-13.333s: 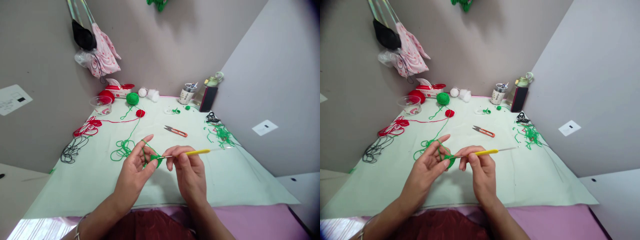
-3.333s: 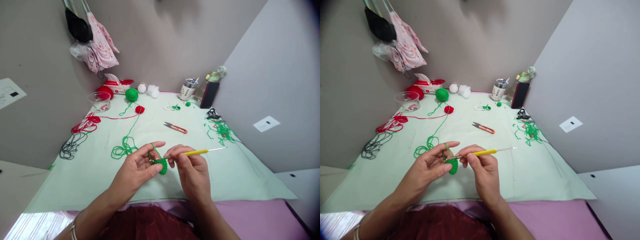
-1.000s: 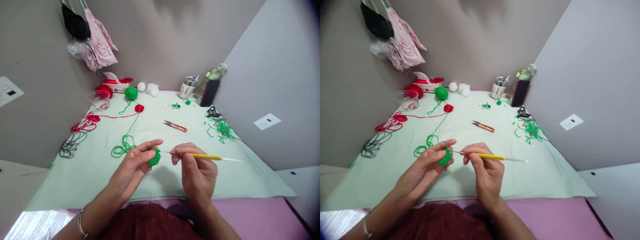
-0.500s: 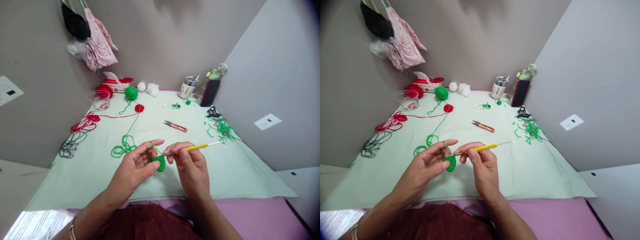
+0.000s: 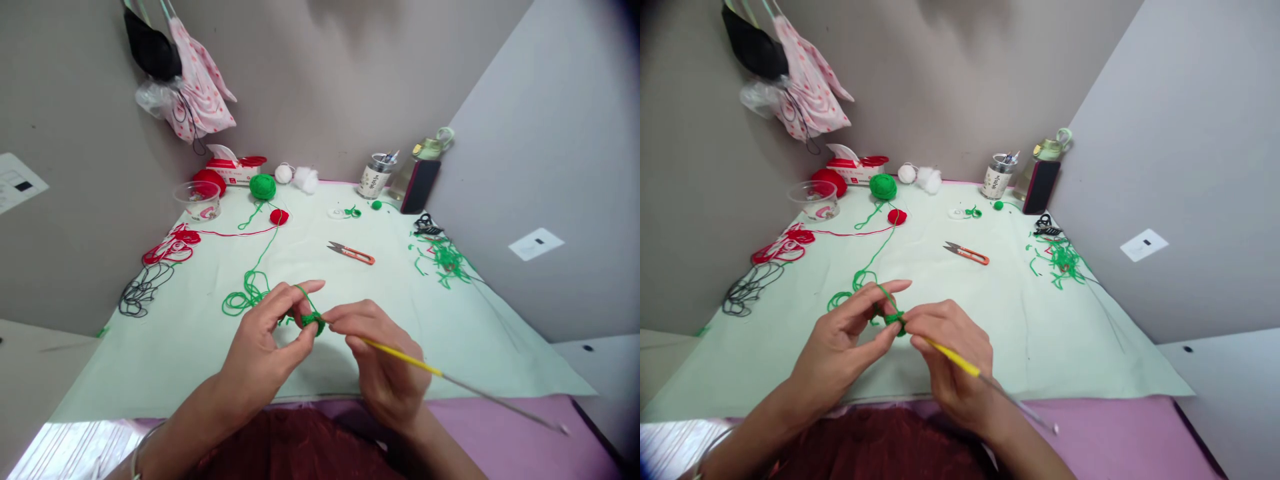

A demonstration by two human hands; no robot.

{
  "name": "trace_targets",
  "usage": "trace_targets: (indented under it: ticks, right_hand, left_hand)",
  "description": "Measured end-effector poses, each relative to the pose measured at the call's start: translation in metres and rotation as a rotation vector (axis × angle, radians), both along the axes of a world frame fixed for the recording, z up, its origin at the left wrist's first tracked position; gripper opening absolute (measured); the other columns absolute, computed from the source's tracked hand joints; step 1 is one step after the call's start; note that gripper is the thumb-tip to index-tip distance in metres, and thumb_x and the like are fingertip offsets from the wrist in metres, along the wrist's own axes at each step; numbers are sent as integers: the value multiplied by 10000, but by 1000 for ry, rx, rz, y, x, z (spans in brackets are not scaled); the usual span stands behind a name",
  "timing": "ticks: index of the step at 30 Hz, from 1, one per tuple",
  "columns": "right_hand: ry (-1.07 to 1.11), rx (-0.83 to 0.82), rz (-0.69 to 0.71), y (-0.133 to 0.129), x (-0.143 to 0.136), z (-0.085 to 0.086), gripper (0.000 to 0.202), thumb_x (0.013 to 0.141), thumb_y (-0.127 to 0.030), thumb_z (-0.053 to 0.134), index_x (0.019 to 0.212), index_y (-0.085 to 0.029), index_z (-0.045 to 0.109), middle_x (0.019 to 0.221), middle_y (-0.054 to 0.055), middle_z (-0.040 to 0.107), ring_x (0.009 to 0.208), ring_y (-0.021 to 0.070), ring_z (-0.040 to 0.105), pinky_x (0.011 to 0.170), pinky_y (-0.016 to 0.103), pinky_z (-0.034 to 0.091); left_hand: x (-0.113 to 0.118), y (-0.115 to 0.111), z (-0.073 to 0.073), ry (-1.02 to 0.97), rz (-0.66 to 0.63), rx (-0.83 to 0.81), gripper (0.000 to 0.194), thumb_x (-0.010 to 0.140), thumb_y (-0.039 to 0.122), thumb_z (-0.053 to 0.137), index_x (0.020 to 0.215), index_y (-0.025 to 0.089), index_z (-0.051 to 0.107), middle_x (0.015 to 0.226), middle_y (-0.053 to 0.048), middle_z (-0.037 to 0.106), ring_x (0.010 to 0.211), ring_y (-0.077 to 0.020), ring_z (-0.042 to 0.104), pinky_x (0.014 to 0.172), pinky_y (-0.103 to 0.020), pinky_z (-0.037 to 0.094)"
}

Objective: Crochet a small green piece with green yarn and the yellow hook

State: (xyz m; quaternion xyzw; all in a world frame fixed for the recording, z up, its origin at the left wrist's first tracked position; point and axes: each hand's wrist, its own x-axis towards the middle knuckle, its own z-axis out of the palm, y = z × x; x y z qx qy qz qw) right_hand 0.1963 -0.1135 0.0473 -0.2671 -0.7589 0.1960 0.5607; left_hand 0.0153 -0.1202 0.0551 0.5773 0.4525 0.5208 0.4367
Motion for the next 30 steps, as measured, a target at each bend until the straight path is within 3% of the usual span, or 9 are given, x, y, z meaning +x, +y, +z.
trace_targets:
  ticks: [5, 11, 16, 20, 22, 25, 27, 30]
  right_hand:
    - [-56, 188, -112, 0, -5, 0, 228, 1076, -135, 513, 1154, -207, 715, 874, 84, 789, 846, 207, 777, 674, 321, 635]
    - [-133, 211, -165, -1, -4, -7, 236, 1060, -137, 520, 1195, -227, 691, 959, 115, 807, 830, 219, 783, 643, 340, 643]
    - [-272, 349, -316, -1, -5, -20, 321, 1020, -104, 581, 1276, -243, 715, 1034, 121, 812, 884, 231, 764, 718, 358, 661]
    - [-299, 385, -383, -3, -7, -22, 344, 983, -75, 650, 1236, -274, 770, 1070, 99, 781, 977, 238, 748, 766, 354, 659]
    - [-139, 282, -331, -4, -6, -18, 314, 1000, -93, 646, 1211, -286, 778, 1060, 80, 768, 961, 223, 735, 729, 336, 639]
    - [153, -30, -176, -3, -5, -9, 266, 1056, -129, 570, 1140, -268, 782, 922, 51, 752, 823, 195, 699, 684, 332, 595]
    - [297, -207, -77, -1, -5, -5, 236, 1076, -171, 562, 1065, -254, 782, 856, 40, 734, 772, 188, 678, 672, 331, 578]
    - [382, -323, 5, 3, -8, -5, 202, 1071, -240, 605, 987, -250, 788, 844, 42, 725, 807, 195, 695, 691, 329, 586]
  left_hand:
    - [0, -2, -2, 89, 14, 102, 351, 968, 189, 706, 1301, 249, 797, 888, -27, 685, 887, -199, 642, 930, -343, 508]
    - [1, 3, 0, 41, -3, 65, 351, 937, 191, 743, 1274, 261, 813, 881, -22, 686, 871, -203, 638, 925, -349, 522]
    - [9, 4, 1, -252, -59, -237, 483, 834, 228, 854, 1311, 241, 781, 874, 3, 654, 855, -179, 634, 882, -317, 542]
    - [11, 3, -1, -541, -211, -490, 575, 785, 329, 934, 1333, 252, 777, 873, 6, 637, 816, -152, 600, 808, -276, 518]
    - [8, 5, -1, -638, -277, -556, 533, 786, 358, 935, 1292, 251, 810, 880, 0, 629, 753, -126, 549, 736, -252, 480]
    - [1, 7, 1, -633, -236, -526, 458, 795, 327, 928, 1241, 263, 843, 884, 8, 601, 706, -101, 492, 681, -234, 425]
    - [-2, 6, 3, -573, -203, -459, 425, 811, 328, 917, 1229, 286, 849, 889, 9, 603, 750, -118, 518, 718, -242, 438]
    - [-1, 4, 3, -462, -212, -373, 400, 847, 351, 894, 1242, 325, 840, 905, 1, 632, 876, -171, 584, 851, -288, 481]
